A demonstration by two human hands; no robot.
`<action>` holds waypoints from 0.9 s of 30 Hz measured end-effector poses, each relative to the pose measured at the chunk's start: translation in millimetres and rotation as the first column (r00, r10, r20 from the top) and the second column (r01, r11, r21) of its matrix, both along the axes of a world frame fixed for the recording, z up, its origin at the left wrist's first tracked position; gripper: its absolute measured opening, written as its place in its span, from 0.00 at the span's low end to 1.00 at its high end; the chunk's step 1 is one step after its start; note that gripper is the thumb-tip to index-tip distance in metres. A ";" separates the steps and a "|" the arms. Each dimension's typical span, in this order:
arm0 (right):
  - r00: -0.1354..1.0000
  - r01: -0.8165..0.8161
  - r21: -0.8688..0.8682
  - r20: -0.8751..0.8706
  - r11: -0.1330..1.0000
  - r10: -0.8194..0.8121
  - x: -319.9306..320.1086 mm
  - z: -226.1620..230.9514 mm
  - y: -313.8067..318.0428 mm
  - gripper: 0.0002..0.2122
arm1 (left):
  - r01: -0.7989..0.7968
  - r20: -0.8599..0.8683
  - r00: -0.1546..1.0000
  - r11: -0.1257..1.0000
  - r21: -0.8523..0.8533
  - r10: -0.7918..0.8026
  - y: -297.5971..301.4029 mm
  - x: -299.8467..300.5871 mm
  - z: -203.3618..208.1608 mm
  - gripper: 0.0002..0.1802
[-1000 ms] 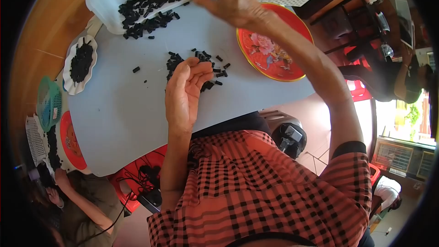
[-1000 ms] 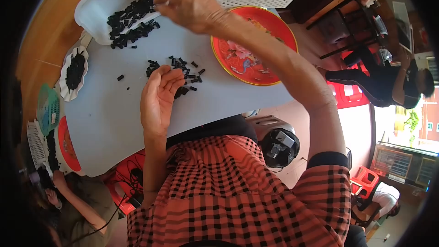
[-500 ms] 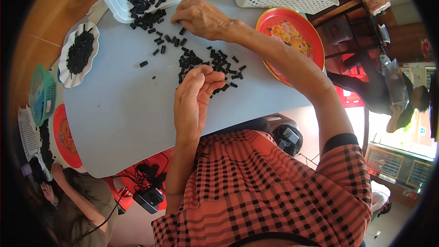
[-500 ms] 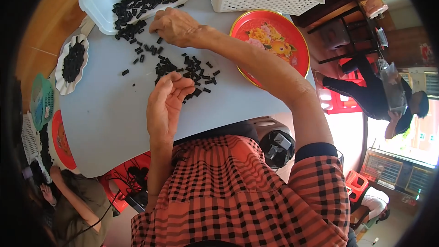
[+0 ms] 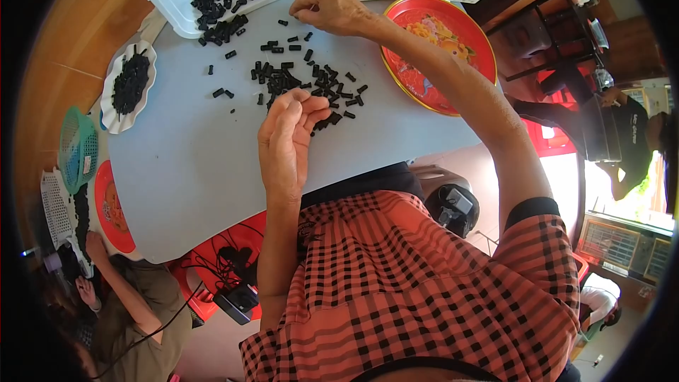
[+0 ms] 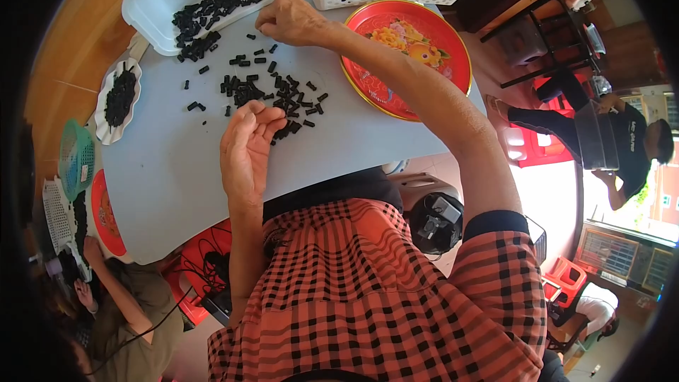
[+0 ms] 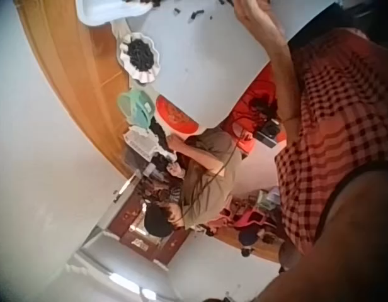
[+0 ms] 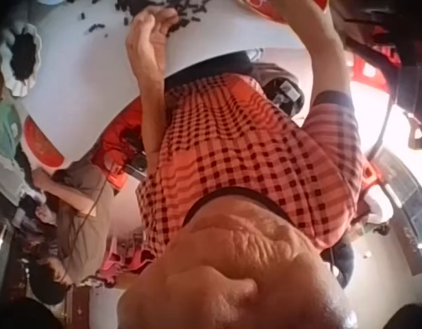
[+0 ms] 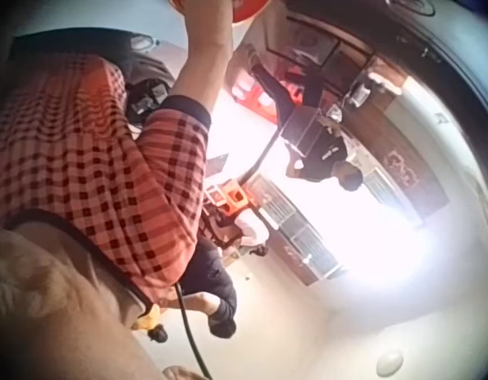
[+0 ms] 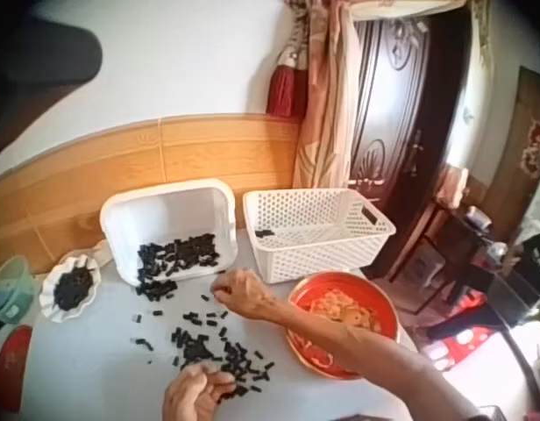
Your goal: The person sorts small black mechanical or electronic components by hand, inspecting them one by one and placing them into a tray, a basket, and a plate on a workspace table.
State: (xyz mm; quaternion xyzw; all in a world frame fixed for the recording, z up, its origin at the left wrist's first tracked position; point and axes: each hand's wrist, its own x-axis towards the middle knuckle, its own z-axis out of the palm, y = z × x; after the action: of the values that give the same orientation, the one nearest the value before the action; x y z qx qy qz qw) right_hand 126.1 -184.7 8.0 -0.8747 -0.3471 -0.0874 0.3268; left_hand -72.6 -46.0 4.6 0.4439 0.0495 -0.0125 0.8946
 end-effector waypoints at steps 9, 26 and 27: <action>0.983 -0.135 -0.244 0.087 0.960 0.160 17.8 -1.5 30.2 0.04 | -0.015 0.071 0.997 0.998 0.055 0.011 -0.8 4.0 0.4 0.11; 0.993 0.032 0.087 -0.114 0.996 -0.022 -38.2 26.6 -18.0 0.08 | -0.077 0.105 0.993 0.964 0.255 0.051 13.3 8.5 7.9 0.12; 0.987 0.032 0.090 -0.159 0.995 -0.017 -42.8 25.2 -20.4 0.09 | -0.105 0.152 0.987 0.935 0.338 0.056 20.4 10.9 11.2 0.12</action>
State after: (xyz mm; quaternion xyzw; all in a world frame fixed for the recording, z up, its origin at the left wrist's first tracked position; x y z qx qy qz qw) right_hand 83.3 -205.1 33.2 -0.8671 -0.3049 -0.0377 0.3921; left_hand -61.7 -25.6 15.8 0.5912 0.0062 0.0643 0.8039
